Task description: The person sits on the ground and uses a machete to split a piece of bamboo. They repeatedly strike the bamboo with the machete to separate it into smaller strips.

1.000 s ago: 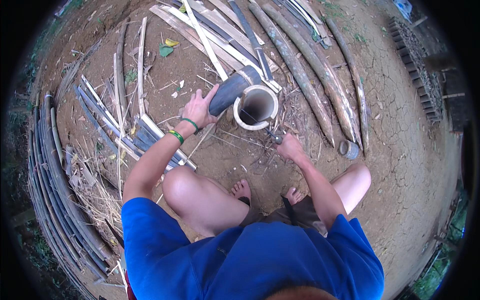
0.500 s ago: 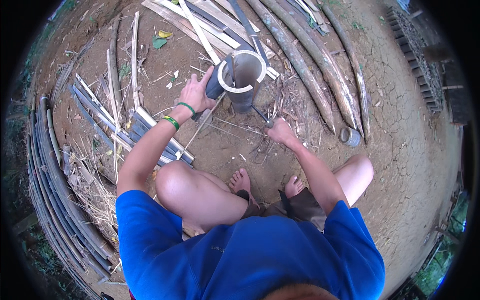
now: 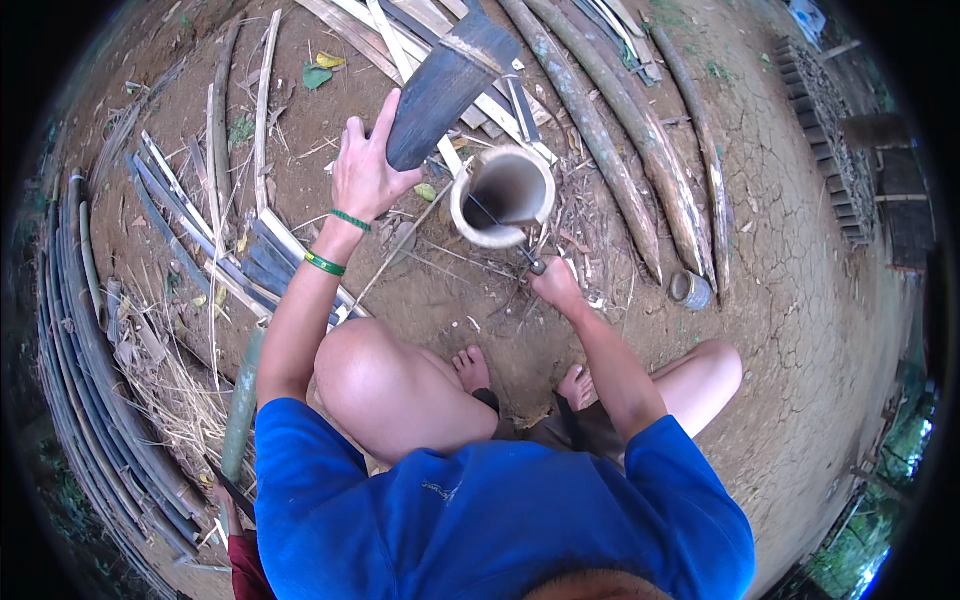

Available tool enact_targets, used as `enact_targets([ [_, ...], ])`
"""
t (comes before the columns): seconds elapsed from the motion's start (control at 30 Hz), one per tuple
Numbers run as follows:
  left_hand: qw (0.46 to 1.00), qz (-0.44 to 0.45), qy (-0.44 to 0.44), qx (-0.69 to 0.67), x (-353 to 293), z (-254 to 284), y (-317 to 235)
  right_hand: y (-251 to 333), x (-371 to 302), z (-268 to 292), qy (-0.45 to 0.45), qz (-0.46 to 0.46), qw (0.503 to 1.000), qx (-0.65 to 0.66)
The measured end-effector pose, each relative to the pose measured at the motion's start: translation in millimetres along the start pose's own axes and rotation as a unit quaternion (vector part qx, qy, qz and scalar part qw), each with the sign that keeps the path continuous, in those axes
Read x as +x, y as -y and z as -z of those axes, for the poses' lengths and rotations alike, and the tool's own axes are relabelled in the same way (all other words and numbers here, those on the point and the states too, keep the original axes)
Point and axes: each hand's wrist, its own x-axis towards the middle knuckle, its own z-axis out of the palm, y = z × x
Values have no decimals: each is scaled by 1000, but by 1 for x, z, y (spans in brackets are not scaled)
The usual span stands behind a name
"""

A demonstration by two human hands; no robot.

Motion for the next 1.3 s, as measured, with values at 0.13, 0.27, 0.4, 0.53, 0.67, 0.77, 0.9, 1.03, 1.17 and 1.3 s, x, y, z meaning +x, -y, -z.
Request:
enact_targets([
  [0.13,999,39,-4,8,0,9,2,22,8,10,12,-1,1000,17],
  [0.27,997,67,37,-29,-8,-25,14,4,14,-33,-89,59,993,47],
  [0.4,998,30,53,2,-11,-30,29,21,22,-22,-36,24,998,46],
  [0.53,998,63,-9,-4,-7,-22,24,30,37,-17,-52,12,994,90],
  [0.67,983,170,-42,-60,-44,-49,30,35,38,-43,-68,-12,988,141],
  [0.77,967,224,-50,-107,-114,-61,26,45,33,-51,-78,5,989,126],
  [0.9,980,166,-81,-77,-207,-47,22,50,44,-28,-44,17,995,93],
  [1.03,987,139,30,-73,-225,-31,-7,44,52,-15,-9,-25,992,121],
  [1.17,994,-25,31,-102,-158,-29,-56,28,57,-31,-61,35,993,97],
  [1.3,991,-53,90,-84,-118,-67,-66,28,55,-43,-100,167,970,147],
])
